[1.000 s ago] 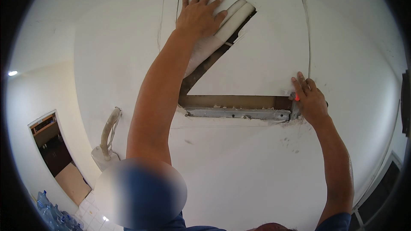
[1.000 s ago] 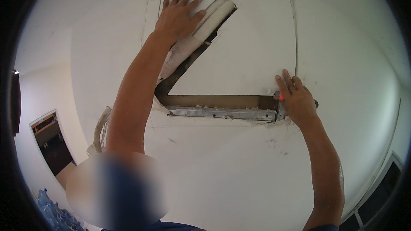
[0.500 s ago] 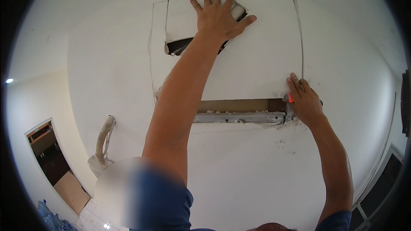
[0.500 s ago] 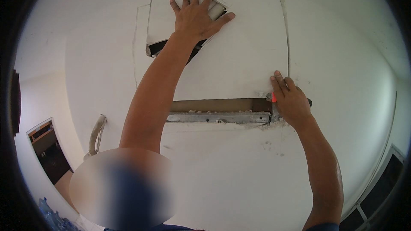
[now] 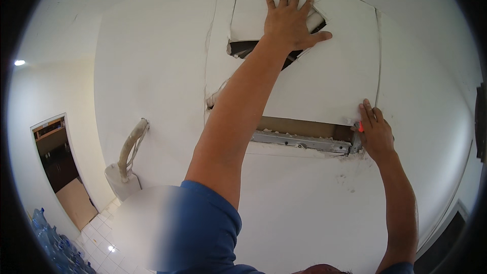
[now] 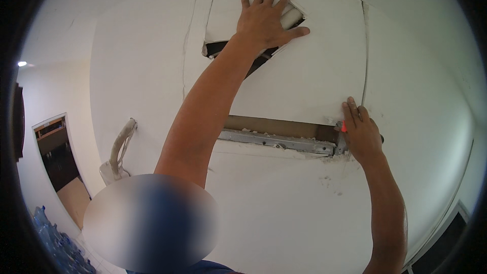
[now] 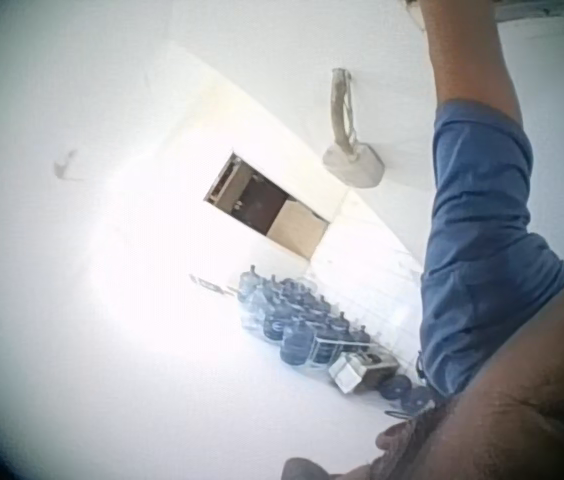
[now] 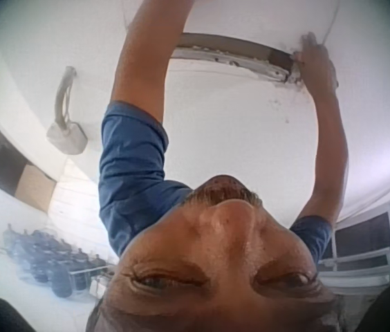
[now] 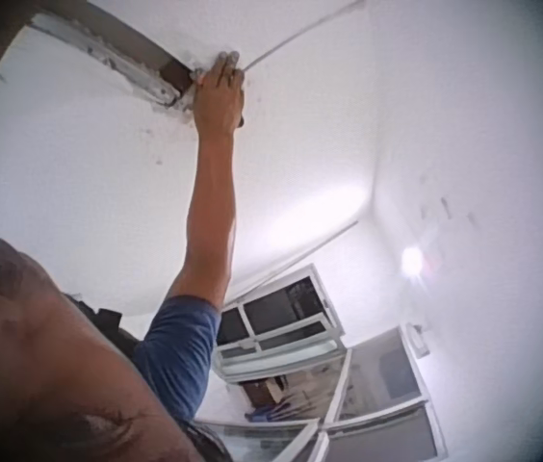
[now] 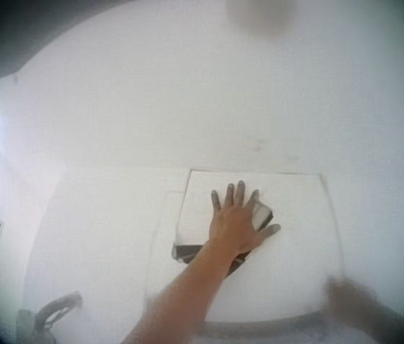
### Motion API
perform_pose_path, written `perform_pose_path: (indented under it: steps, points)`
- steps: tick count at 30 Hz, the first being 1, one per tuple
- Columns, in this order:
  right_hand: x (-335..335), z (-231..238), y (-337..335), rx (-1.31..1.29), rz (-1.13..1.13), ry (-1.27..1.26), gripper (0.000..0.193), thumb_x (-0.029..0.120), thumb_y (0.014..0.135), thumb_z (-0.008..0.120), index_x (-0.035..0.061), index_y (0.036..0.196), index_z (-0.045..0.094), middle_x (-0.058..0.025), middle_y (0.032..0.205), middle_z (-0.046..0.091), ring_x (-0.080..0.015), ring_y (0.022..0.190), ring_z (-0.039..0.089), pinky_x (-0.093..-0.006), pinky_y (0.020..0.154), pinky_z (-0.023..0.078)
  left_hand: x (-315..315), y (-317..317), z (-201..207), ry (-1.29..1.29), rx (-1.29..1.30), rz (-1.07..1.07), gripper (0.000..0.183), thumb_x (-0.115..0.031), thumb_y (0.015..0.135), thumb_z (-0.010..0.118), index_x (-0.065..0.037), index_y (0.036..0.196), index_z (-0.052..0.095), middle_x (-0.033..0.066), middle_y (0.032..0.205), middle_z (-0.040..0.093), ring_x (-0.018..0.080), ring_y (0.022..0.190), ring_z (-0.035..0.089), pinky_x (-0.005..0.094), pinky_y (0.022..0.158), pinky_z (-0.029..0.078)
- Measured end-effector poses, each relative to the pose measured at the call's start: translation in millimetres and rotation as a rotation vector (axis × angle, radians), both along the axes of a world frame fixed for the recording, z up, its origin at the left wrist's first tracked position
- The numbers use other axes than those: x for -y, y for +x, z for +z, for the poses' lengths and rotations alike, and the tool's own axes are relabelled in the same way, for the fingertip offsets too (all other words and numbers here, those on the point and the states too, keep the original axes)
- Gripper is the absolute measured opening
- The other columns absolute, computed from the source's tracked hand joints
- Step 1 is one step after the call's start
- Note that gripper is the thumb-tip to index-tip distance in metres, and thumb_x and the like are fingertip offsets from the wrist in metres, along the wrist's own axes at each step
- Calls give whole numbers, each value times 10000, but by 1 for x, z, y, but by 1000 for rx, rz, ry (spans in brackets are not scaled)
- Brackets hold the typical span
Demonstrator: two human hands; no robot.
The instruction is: The person cuts a white ceiling panel with a utility knife, then fits it into a rectangular opening in the ceiling. The person adjusts the panel to align with the surrounding ceiling tiles.
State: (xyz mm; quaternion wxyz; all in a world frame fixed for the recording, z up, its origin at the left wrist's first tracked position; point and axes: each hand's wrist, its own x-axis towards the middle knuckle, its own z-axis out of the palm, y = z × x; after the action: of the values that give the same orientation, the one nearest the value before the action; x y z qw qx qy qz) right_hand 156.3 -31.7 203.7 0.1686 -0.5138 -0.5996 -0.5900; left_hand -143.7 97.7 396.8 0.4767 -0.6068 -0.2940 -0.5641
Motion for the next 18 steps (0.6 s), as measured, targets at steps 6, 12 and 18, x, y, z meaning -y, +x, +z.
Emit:
perform_pose_path:
  steps: [6, 12, 18]
  points:
    - [-8, 0, 4, -1, 36, 0, 685, 221, 919, 732, -7, 1515, 483, -182, 1581, 511, -351, 1349, 547, -432, 997, 576, 8, 4, 5, -26, 27, 7, 1074, -857, 836, 574, -212, 1665, 345, 177, 1738, 242, 400, 1611, 191, 679, 1279, 65]
    - [-4, 0, -1, 39, -66, -34, 670, 180, 955, 665, -37, 1546, 436, -198, 1614, 469, -331, 1354, 539, -416, 947, 585, 16, 22, -2, 112, -112, -82, 948, -636, 945, 656, -111, 1656, 313, 204, 1725, 250, 398, 1604, 203, 611, 1300, 148]
    - [-1, 2, -3, 23, -81, -42, 688, 155, 941, 666, -36, 1555, 421, -187, 1624, 459, -319, 1360, 528, -399, 907, 595, 2, 38, -18, 64, -127, -131, 864, -652, 1001, 547, -104, 1640, 355, 214, 1708, 282, 409, 1591, 230, 589, 1296, 200]
